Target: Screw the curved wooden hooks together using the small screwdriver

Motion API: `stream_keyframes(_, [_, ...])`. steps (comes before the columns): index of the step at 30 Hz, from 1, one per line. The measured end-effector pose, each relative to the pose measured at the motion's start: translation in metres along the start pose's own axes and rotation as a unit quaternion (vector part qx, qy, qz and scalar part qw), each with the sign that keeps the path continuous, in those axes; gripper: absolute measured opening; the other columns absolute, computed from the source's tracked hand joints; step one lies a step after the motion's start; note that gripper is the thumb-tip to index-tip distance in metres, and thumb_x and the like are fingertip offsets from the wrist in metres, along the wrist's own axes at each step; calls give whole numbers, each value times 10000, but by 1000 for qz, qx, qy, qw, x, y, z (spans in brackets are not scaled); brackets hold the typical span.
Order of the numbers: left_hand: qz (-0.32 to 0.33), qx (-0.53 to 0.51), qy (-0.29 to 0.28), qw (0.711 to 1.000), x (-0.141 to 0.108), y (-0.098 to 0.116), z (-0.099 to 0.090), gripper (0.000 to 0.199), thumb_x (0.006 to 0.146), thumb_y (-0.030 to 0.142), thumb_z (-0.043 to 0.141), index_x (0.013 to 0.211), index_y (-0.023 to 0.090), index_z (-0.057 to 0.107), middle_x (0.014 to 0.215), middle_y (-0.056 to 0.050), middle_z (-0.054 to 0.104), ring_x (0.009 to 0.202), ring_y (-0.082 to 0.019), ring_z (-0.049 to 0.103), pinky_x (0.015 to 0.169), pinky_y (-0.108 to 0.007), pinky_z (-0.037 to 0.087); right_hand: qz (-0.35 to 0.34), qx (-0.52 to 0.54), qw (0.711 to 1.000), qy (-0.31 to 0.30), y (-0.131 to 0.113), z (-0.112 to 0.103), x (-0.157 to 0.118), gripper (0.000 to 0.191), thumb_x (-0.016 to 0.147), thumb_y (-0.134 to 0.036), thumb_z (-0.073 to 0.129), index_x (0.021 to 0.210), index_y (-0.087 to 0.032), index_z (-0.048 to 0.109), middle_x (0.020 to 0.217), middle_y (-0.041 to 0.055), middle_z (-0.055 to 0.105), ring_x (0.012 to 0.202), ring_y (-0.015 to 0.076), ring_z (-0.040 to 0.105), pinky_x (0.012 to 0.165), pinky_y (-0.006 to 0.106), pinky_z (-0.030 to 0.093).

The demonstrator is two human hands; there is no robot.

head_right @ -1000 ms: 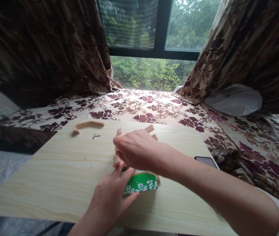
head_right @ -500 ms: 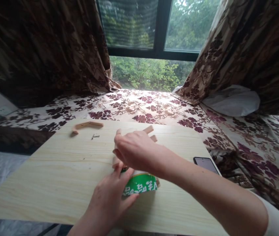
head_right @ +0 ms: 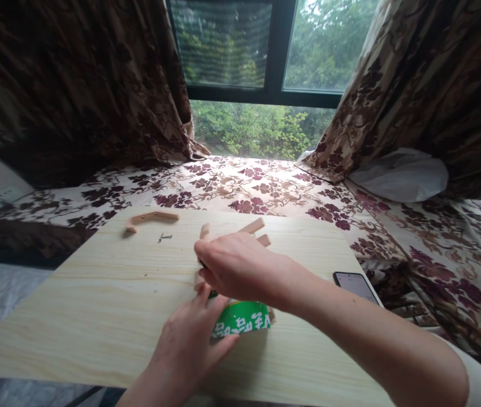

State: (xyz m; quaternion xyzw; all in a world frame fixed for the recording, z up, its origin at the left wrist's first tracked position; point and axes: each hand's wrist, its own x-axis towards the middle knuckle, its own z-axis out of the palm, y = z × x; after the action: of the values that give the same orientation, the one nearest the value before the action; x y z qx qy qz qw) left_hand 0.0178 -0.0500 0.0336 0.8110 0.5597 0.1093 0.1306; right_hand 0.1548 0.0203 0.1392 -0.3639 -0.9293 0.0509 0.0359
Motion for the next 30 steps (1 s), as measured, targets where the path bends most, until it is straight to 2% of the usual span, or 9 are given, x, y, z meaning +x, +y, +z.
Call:
stream_keyframes(5, [-5,13,-11,1000,0,0,0,668,729,291,662,1342,329,400,1473,-101,323,1171,-269,526,891,-403,469,104,-43,993,43,5,3,5,232,879,-329,438,801,-154,568,582,17,552,469,105,291,479,285,151])
stream_keyframes(9, [3,27,-15,1000,2,0,0,688,731,303,668,1358,317,385,1449,-123,367,1179,-284,521,878,-415,477,39,-45,998,-6,5,-7,0,156,837,-259,489,805,-172,614,630,26,608,493,105,385,493,266,194])
stream_keyframes(12, [12,37,-4,999,2,0,2,659,740,297,666,1346,283,408,1396,-158,429,1105,-278,571,864,-423,486,0,-64,997,-47,4,-11,1,167,805,-179,499,687,-166,618,612,33,605,510,110,427,501,271,205])
stream_keyframes(18, [49,49,53,996,-2,-8,10,634,735,246,683,1316,310,439,1466,-143,339,1091,-295,582,801,-429,526,102,-37,991,-73,20,-7,-18,280,839,-296,537,617,-156,634,584,53,614,498,127,464,468,269,221])
stream_keyframes(19, [63,51,73,994,-4,-10,12,583,750,242,668,1292,308,466,1459,-143,350,1076,-294,591,793,-429,532,109,-5,992,-57,24,-4,-28,291,847,-318,537,616,-168,633,575,41,608,504,129,473,472,268,237])
stream_keyframes(21, [101,49,123,986,-10,-14,16,477,796,241,612,1255,304,498,1439,-137,381,1056,-281,600,788,-417,538,161,85,983,38,27,10,-52,230,862,-334,532,724,-197,656,633,19,633,568,140,518,525,260,314])
stream_keyframes(25, [121,-45,215,968,-21,-23,21,300,857,289,541,1157,280,532,1254,-77,517,1034,-202,590,817,-315,527,212,344,891,205,18,60,-87,90,858,-267,534,911,-206,574,815,15,653,710,141,575,623,241,422])
stream_keyframes(28, [30,-161,286,944,-19,-29,26,250,813,398,600,1008,252,545,1023,-36,543,916,-180,584,741,-286,527,269,436,789,339,11,96,-91,117,823,-280,585,876,-205,512,772,-5,613,667,123,552,616,233,442])
stream_keyframes(30, [-49,-223,303,925,-11,-31,31,371,769,475,620,1041,235,539,1016,-43,538,890,-201,570,720,-331,525,308,454,739,391,12,109,-86,198,796,-338,629,891,-200,524,729,-16,588,644,122,535,606,237,447])
